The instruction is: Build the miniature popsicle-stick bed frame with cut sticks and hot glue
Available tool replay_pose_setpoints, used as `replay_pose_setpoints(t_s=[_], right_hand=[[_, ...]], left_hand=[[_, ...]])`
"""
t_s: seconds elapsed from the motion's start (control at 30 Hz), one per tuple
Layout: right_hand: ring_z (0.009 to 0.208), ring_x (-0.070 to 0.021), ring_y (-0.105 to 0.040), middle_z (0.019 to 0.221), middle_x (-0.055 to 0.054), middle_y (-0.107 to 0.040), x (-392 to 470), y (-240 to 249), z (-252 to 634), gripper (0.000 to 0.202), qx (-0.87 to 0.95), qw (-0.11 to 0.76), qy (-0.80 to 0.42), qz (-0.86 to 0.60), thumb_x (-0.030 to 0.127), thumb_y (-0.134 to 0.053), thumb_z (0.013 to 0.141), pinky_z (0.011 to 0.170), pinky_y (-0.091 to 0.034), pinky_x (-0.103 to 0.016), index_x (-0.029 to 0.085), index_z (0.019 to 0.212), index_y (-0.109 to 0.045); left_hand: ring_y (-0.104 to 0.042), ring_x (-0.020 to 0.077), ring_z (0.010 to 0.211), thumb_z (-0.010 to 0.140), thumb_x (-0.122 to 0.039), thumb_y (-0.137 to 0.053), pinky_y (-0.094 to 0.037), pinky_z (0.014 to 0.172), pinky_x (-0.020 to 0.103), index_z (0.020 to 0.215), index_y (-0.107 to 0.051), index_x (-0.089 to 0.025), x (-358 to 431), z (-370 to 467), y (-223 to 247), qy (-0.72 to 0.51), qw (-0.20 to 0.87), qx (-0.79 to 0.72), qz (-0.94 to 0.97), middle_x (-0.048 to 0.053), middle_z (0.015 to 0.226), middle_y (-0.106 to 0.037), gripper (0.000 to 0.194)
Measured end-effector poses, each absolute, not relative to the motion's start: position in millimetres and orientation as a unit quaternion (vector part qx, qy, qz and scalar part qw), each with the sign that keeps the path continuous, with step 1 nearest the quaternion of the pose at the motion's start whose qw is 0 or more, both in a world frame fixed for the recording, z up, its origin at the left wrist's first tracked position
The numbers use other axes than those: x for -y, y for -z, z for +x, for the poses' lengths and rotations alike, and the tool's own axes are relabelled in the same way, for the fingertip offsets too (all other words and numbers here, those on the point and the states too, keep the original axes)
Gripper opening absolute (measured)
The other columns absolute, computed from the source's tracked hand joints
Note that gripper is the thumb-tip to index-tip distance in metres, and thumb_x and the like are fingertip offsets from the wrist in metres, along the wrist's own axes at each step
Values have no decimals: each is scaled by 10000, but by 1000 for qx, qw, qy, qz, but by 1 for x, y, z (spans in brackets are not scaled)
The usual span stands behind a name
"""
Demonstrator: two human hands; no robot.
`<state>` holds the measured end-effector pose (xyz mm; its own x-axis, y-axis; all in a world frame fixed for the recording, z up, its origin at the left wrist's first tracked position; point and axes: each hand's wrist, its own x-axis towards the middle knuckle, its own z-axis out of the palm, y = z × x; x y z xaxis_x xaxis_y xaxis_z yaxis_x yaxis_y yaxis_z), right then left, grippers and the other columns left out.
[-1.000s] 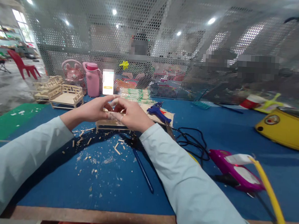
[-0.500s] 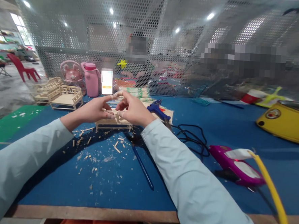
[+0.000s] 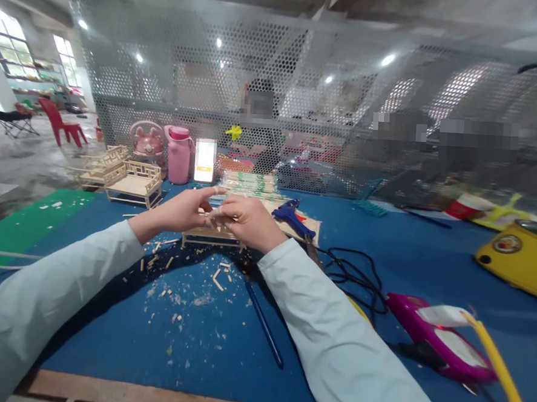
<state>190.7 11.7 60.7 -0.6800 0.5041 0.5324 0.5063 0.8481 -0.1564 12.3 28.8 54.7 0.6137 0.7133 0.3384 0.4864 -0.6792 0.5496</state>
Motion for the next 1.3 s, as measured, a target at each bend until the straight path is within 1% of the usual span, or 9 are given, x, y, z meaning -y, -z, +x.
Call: replay_pose_setpoints(t_s=[0.2, 0.3, 0.37, 0.47, 0.6, 0.77, 0.9, 1.13, 1.3], right_hand=[[842, -156, -559, 846, -47, -623, -8, -69, 191, 75, 896, 328, -26, -297, 188, -541, 792, 777, -420, -319, 185, 766, -612], [795, -152, -542, 819, -32, -594, 0, -73, 199, 44, 858, 376, -78, -342, 199, -510, 800, 759, -421, -328, 188, 798, -552], [735, -140, -524, 775, -12, -555, 14, -72, 206, 36, 823, 414, -138, -365, 224, -485, 810, 714, -427, -312, 192, 814, -500], [633, -117, -487, 679, 21, -500, 47, -63, 212, 61, 804, 394, -230, -382, 253, -442, 838, 627, -416, -270, 201, 806, -438], [589, -107, -459, 641, 23, -504, 87, -38, 209, 90, 803, 317, -290, -413, 265, -432, 853, 580, -386, -254, 199, 793, -427], [516, -101, -455, 554, 51, -491, 95, -9, 208, 172, 715, 377, -411, -421, 325, -513, 790, 545, -383, -255, 209, 743, -396], [489, -107, -489, 526, 44, -539, 91, -4, 210, 248, 669, 395, -478, -409, 355, -599, 723, 530, -404, -263, 209, 700, -399], [420, -83, -474, 571, 25, -580, 83, -7, 215, 276, 610, 523, -343, -486, 419, -620, 693, 454, -381, -230, 197, 724, -458], [342, -91, -406, 449, 50, -493, 77, -2, 221, 300, 584, 519, -199, -591, 503, -463, 768, 368, -322, -223, 209, 711, -459]], left_hand=[[-438, 247, 1192, 629, -189, -667, -346, 991, 415, 1241, -430, -169, -20, -6, -69, -344, 171, -289, 877, 132, 1285, -486, 656], [-477, 192, 1126, 732, -188, -558, -356, 984, 362, 1147, -481, -158, -5, -17, -78, -483, 157, -312, 802, 108, 1206, -532, 423], [-540, 156, 963, 807, -234, -467, -428, 869, 324, 1073, -495, -148, 9, -15, -72, -570, 175, -350, 723, 91, 1052, -583, 281], [-546, 134, 693, 864, -334, -365, -456, 630, 278, 927, -535, -148, 37, 2, -48, -465, 314, -392, 729, 54, 797, -602, 260], [-540, 136, 576, 876, -365, -298, -425, 521, 258, 773, -565, -169, 66, 28, -18, -285, 414, -343, 793, 47, 703, -616, 347], [-491, 145, 548, 822, -265, -404, -365, 540, 279, 612, -568, -165, 67, 39, -15, -229, 351, -310, 853, 45, 592, -583, 285], [-428, 123, 540, 832, -288, -409, -296, 531, 261, 635, -601, -151, 63, 34, -10, -233, 246, -308, 889, 30, 587, -565, 308], [-374, 100, 536, 870, -358, -378, -256, 523, 234, 571, -509, -149, 67, 16, -1, -289, 207, -313, 881, -9, 557, -491, 387], [-409, 101, 567, 876, -347, -384, -293, 558, 231, 601, -537, -147, 69, 15, -5, -282, 221, -272, 893, -5, 595, -532, 373]])
